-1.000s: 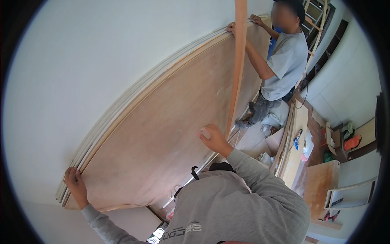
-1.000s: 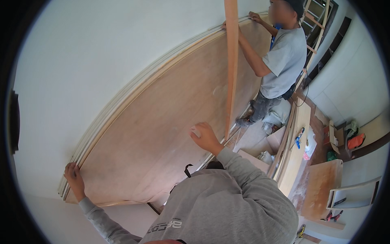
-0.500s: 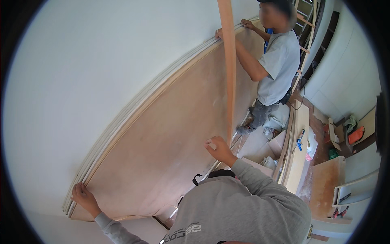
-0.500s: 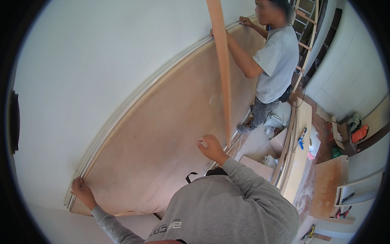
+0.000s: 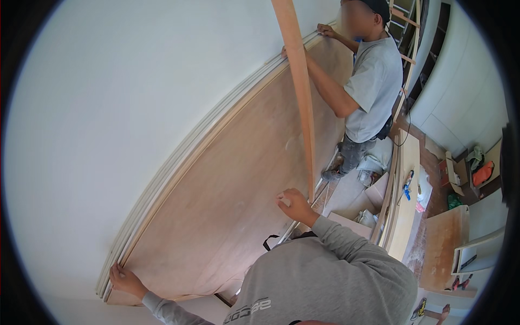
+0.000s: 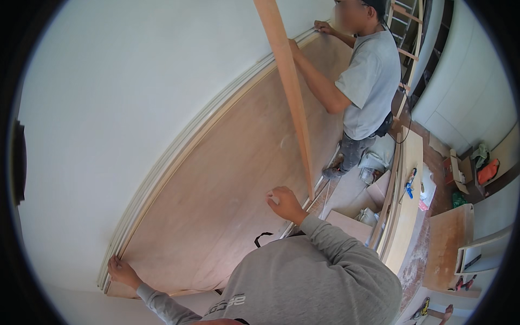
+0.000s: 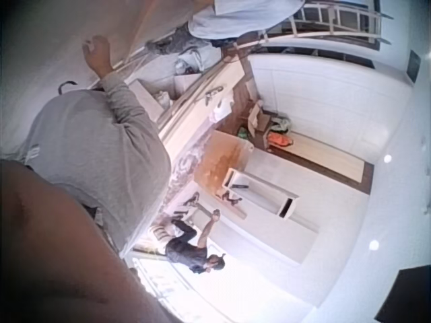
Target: The person positions and presses thin wooden trim strips along the upper edge of a large curved plywood panel. They repeatedly align, adjust, and smooth the trim by hand while another worker assists nearby.
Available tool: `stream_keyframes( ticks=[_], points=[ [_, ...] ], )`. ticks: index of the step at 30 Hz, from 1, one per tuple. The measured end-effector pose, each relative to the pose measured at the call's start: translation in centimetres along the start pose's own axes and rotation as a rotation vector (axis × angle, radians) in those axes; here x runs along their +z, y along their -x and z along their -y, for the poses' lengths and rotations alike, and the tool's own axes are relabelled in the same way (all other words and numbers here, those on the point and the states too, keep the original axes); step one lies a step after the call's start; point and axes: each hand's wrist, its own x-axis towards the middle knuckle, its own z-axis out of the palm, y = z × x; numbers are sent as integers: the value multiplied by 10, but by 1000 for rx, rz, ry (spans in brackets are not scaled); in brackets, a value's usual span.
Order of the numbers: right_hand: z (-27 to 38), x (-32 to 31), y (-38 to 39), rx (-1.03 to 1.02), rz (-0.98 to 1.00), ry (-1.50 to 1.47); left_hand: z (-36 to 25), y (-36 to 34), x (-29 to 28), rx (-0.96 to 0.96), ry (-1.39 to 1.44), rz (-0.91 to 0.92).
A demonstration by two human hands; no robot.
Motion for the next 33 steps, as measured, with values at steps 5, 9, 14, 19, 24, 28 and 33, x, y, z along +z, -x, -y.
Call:
stream_keyframes(
  ticks=[5, 9, 14, 19, 24, 28, 33],
  points=[
    [-7, -3, 3, -1, 37, -14, 2, 3, 0, -51, -88, -15],
    [-11, -2, 12, 60, 85, -7, -17, 5, -6, -103, -175, -1],
    [-12, 6, 28, 40, 140, -53, 3, 13, 7, -97, -165, -77],
    [-17, -1, 33, 45, 158, -39, -7, 16, 6, -159, -211, -56],
    [-26, -8, 41, 36, 68, -46, -11, 16, -1, -176, -211, -70],
    [-28, -11, 50, 88, 110, -38, -4, 20, -1, -165, -210, -85],
    [-33, -7, 54, 92, 156, -24, 0, 26, 7, -169, -213, -116]
  ],
)
